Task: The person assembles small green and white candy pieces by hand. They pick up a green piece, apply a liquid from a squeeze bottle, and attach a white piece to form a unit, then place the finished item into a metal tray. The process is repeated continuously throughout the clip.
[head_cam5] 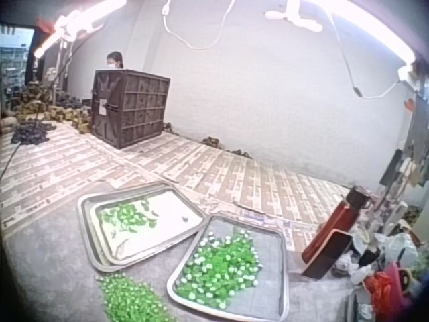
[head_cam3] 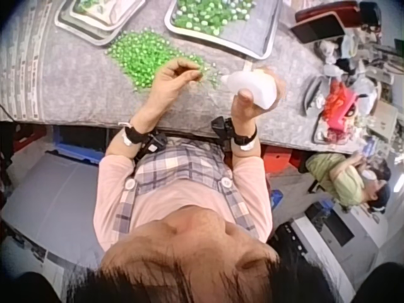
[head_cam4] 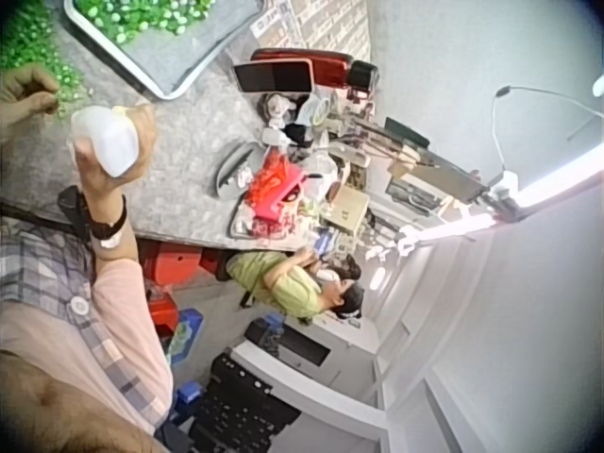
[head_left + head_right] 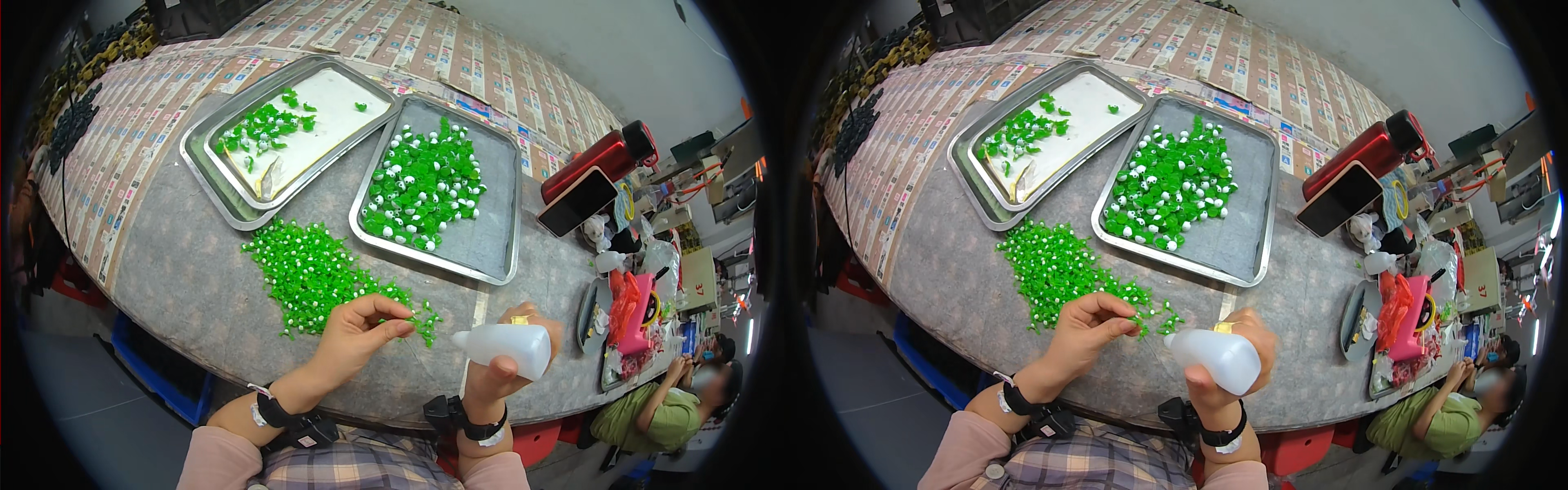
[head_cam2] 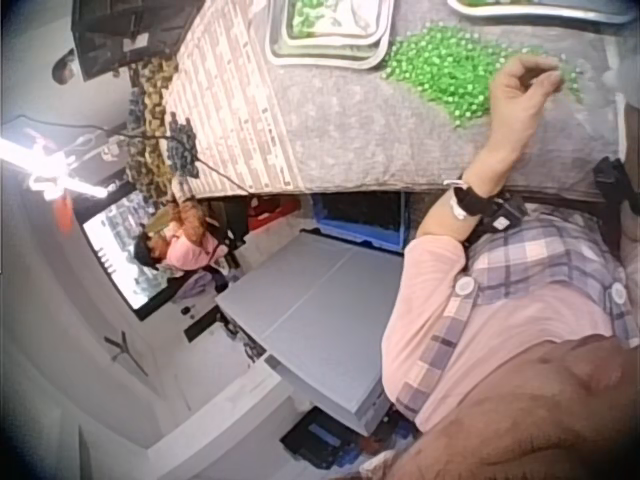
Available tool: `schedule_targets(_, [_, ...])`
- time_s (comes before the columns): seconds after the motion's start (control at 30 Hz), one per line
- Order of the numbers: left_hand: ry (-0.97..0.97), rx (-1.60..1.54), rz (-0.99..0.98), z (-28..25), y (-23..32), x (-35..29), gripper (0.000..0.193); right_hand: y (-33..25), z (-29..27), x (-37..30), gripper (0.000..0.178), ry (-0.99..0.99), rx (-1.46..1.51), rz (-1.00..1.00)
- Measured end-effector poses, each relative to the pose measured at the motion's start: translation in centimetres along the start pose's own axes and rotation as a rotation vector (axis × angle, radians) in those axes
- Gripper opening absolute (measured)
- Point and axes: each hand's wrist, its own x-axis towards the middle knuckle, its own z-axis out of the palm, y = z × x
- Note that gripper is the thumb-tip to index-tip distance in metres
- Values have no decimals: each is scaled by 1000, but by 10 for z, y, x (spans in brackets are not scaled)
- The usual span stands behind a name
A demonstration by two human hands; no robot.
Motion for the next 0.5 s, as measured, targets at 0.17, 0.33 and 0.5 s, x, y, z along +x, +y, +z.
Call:
schedule_targets(0.17, [1, 9, 18, 2, 1, 0, 11, 2, 3, -2, 53, 0, -18, -3])
schedule_targets(0.33, [2, 10, 27, 1, 1, -1, 12, 2, 2, -1, 53, -59, -43, -9])
schedule_targets(0.5, [-2, -6, 24, 0, 0, 0, 12, 5, 3, -3, 55, 22, -38, -9])
